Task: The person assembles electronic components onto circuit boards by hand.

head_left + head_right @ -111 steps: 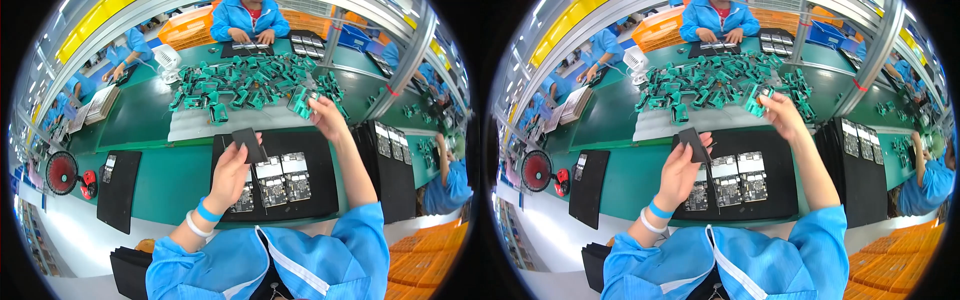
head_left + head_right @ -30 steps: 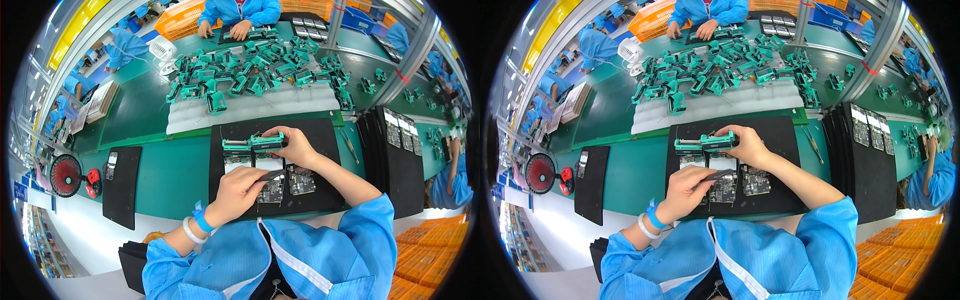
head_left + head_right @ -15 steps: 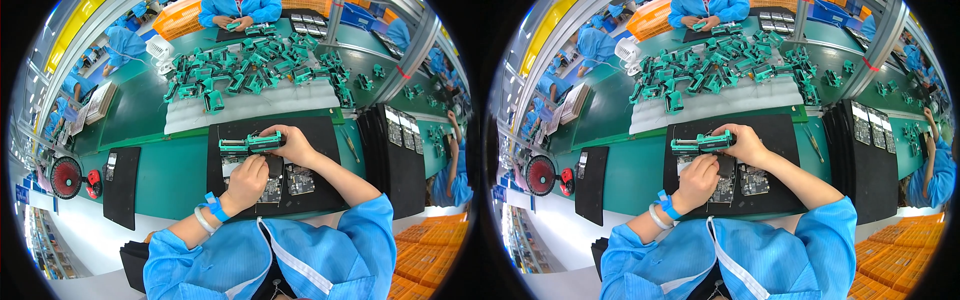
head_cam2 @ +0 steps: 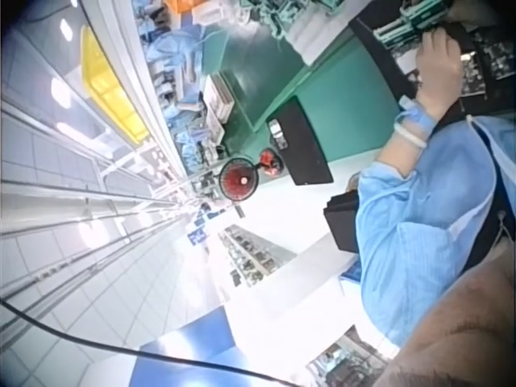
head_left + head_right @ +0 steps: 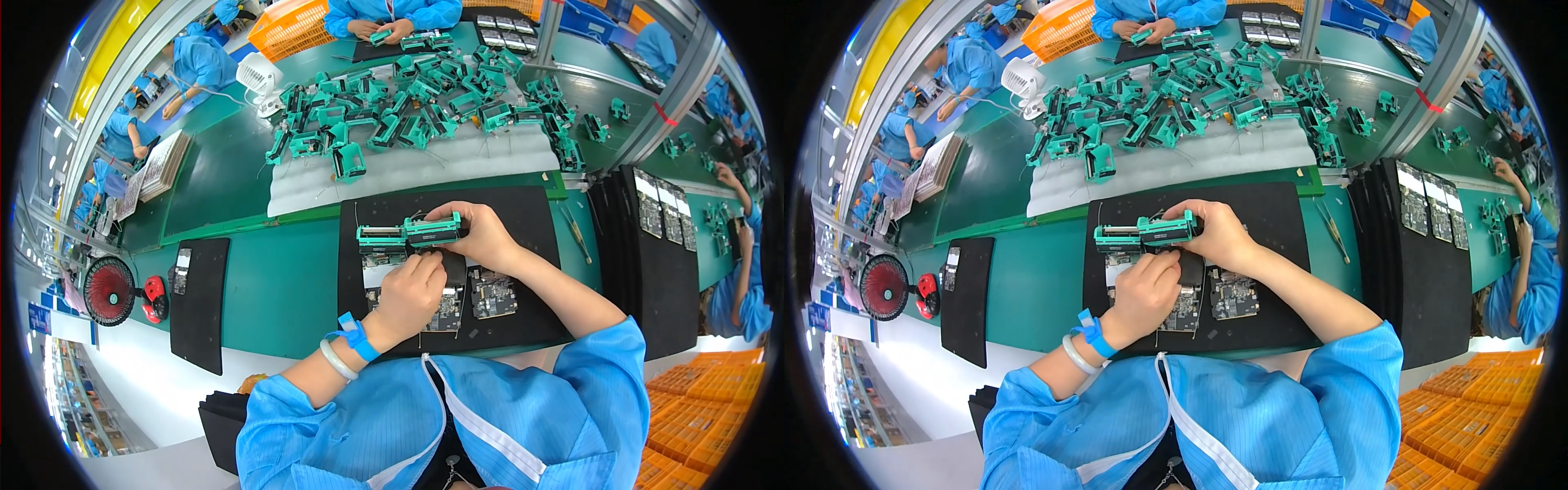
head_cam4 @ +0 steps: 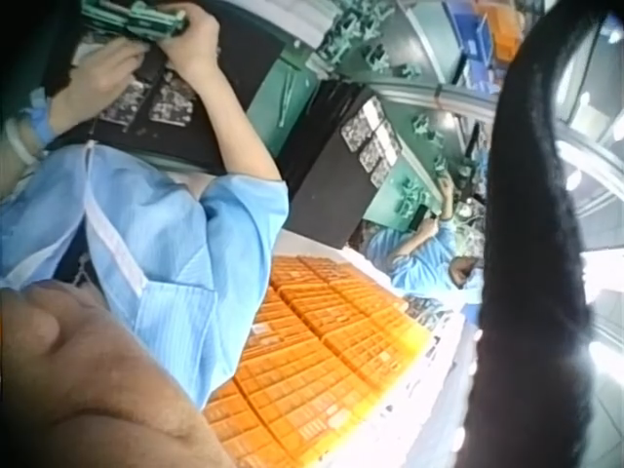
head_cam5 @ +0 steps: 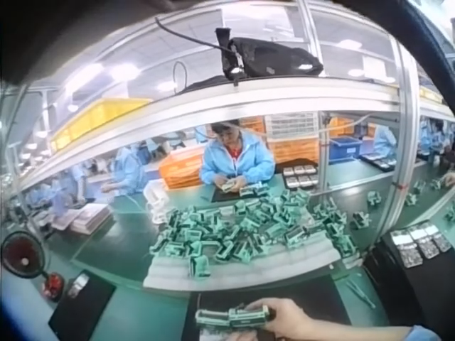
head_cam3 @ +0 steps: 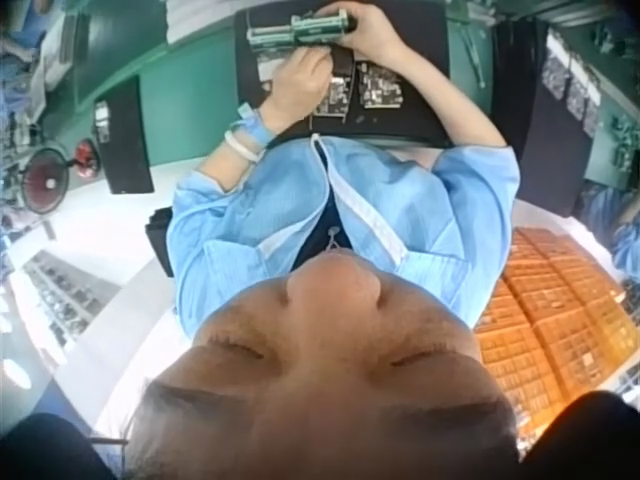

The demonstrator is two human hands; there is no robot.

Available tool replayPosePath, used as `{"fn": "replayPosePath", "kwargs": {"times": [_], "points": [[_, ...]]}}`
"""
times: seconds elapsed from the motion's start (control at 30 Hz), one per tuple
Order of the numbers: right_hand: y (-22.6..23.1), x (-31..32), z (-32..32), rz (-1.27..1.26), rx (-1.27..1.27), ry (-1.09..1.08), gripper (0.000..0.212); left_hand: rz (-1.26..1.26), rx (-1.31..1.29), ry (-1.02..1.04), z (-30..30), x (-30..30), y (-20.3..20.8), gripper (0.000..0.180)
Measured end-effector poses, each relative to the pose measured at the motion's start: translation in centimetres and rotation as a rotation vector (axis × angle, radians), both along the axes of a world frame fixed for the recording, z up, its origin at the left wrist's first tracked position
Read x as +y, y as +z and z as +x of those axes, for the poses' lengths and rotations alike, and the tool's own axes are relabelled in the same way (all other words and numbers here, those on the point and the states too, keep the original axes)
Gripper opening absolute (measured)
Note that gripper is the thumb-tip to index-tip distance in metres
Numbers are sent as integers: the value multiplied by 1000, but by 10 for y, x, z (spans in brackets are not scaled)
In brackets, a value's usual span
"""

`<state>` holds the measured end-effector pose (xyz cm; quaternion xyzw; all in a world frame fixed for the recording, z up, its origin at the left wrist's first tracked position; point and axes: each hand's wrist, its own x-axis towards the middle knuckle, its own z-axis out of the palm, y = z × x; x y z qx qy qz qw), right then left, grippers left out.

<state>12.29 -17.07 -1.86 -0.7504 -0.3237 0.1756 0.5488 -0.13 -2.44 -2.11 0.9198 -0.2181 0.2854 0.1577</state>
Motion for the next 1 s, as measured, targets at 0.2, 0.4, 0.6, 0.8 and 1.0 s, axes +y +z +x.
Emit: {"fn": "replayPosePath", "kwargs": {"times": [0.2,0.4,0.6,0.8,1.0], "points": [[5,8,-1,-14,-56,21,40,5,79,6,0,8,5,20],[5,29,-4,4,-50,45,37,72,138,37,-6,22,13,20],[-7,59,-3,75,-77,137,38,137,215,121,-27,41,11,24],[-58,-9,171,-63,-352,-565,49,67,221,155,-39,38,0,23],[-142,-50,190,-894,-493,-775,31,-10,228,158,-47,44,-15,23]]}}
